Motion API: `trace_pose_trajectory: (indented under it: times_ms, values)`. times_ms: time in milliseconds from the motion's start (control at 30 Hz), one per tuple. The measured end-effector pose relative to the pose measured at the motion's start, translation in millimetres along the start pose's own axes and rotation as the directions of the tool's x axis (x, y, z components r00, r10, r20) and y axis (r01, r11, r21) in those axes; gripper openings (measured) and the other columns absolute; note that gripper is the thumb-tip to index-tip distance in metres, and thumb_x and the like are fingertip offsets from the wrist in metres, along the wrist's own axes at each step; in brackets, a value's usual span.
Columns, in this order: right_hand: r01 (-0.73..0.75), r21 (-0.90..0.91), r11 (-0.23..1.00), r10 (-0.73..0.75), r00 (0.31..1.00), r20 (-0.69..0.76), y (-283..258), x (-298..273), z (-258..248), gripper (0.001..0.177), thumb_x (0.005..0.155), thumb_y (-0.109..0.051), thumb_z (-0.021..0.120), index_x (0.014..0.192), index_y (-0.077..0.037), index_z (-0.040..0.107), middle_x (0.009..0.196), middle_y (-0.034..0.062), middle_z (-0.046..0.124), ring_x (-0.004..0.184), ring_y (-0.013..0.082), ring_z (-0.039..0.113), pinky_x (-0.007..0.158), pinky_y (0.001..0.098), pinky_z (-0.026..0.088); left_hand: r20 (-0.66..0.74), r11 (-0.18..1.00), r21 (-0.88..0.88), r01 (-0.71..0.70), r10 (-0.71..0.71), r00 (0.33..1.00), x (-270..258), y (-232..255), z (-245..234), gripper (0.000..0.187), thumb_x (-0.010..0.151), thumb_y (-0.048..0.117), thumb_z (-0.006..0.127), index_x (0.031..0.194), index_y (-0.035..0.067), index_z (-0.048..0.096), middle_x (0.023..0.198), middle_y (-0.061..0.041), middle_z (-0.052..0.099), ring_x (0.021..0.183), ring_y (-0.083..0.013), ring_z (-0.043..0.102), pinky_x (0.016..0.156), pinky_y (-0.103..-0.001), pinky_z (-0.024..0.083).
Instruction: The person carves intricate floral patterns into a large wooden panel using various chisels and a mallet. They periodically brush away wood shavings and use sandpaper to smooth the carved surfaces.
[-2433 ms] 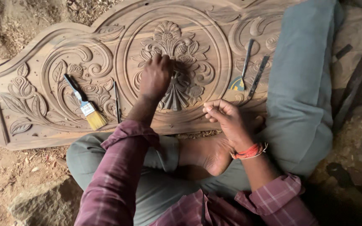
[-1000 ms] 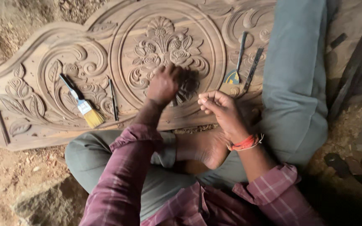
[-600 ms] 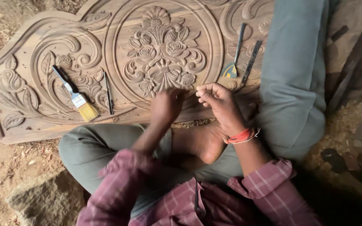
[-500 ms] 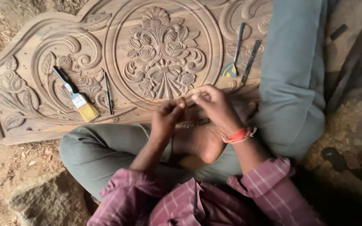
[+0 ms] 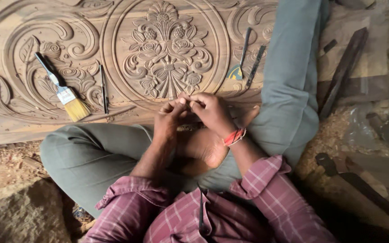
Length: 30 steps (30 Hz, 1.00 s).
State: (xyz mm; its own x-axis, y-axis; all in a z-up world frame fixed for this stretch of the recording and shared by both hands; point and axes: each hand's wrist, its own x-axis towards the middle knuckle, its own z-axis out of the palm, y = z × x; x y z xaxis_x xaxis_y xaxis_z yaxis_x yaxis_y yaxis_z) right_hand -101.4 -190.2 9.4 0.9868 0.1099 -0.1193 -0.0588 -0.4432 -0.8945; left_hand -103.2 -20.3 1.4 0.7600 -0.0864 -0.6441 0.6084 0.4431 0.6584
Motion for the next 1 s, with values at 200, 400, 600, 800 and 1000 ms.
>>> trace_pose_trajectory:
  times_ms: [200,400,600,800,1000]
  values:
    - [-0.424,0.559,0.712,0.342,0.905,0.251,-6,2,1,0.030,0.098,-0.013,0.068,0.126,-0.003,0.070,0.097,0.0072,0.072,0.085,0.0197,0.064,0.077,0.0336,0.053,-0.035,0.979,0.106,-0.174,0.179,0.983,9,-4,-5,0.025,0.089,0.008,0.077,0.112,0.005,0.067,0.087,-0.002,0.070,0.073,-0.0085,0.063,0.064,-0.021,0.051]
    - [0.366,-0.405,0.838,-0.397,0.918,0.007,-34,1,3,0.042,0.081,-0.017,0.079,0.118,-0.001,0.068,0.108,0.0160,0.070,0.098,0.0351,0.068,0.083,0.0423,0.053,-0.120,0.991,0.066,-0.120,0.127,0.985,20,-11,-20,0.012,0.089,0.006,0.075,0.096,-0.002,0.069,0.083,-0.006,0.072,0.069,-0.0100,0.065,0.064,-0.023,0.053]
    - [0.215,-0.152,0.965,-0.214,0.977,0.023,-20,9,9,0.020,0.098,-0.010,0.066,0.116,-0.007,0.075,0.100,0.0101,0.072,0.094,0.0293,0.071,0.085,0.0401,0.056,-0.058,0.995,-0.090,-0.033,0.027,0.998,25,-12,-18,0.015,0.092,0.015,0.072,0.098,0.002,0.067,0.083,-0.005,0.070,0.067,-0.0110,0.062,0.060,-0.026,0.050]
    - [0.134,-0.539,0.832,-0.262,0.950,-0.169,6,45,-43,0.013,0.095,-0.013,0.062,0.095,-0.004,0.071,0.100,0.0163,0.064,0.095,0.0374,0.062,0.084,0.0487,0.050,0.077,0.996,0.086,0.032,-0.039,0.996,30,-30,-6,0.014,0.096,0.018,0.068,0.107,0.009,0.068,0.089,0.001,0.069,0.076,-0.0083,0.060,0.068,-0.026,0.052]
    - [0.349,-0.766,0.541,-0.394,0.909,0.136,12,101,-72,0.007,0.089,-0.010,0.064,0.090,-0.009,0.072,0.096,0.0116,0.061,0.100,0.0338,0.059,0.086,0.0483,0.047,0.213,0.929,0.354,-0.112,0.036,0.976,22,-47,0,0.021,0.098,0.017,0.066,0.111,0.001,0.069,0.094,-0.001,0.073,0.084,-0.0084,0.064,0.077,-0.027,0.053]
